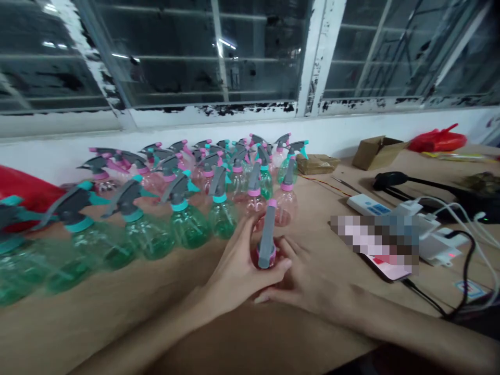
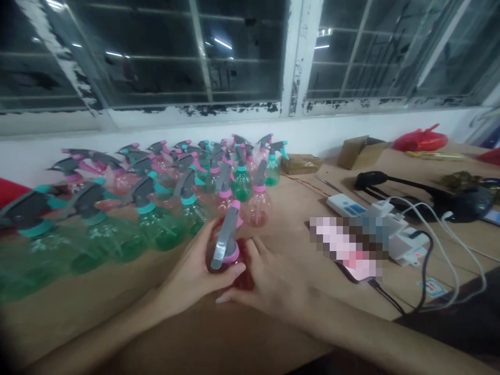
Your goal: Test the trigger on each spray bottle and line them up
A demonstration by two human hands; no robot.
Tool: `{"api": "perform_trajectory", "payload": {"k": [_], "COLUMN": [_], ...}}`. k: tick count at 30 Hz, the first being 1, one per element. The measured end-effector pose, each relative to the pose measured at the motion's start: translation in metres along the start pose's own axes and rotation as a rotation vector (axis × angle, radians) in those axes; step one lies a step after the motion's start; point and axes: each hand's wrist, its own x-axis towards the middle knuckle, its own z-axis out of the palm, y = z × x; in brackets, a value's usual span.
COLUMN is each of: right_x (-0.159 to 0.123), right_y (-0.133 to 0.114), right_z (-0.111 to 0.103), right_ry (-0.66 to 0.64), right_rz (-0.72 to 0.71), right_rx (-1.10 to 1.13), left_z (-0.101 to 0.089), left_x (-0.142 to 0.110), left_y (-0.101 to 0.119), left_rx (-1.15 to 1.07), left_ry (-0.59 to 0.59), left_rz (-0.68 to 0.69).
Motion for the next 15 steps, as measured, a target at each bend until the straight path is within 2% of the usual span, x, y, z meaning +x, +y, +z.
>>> {"api": "perform_trajectory", "payload": {"k": [3, 6, 11, 15], "right_x": [0.013, 0.026, 0.046, 0.058], "right_y": [-0.018, -0.036, -0.06, -0.07], "right_z": [0.022, 0.042, 0.069, 0.085], "right_ry": [-0.014, 0.032, 0.087, 0.101], "right_rz": [-0.124, -0.208, -0.267, -0.285], "right_rx": [-0.002, -0.067, -0.116, -0.163], "left_z": [-0.015, -0.032, -0.057, -0.07], "left_x": [-0.012, -0.024, -0.04, -0.046], "left_y": [0.001, -0.006, -0.023, -0.029], "left_rx": [-0.068, -0.128, -0.098, -0.058], "left_ry": [0.1, 0.171, 0.289, 0.319], "left_rz": [-0.031, -0.085, -0.108, -0.127]}}
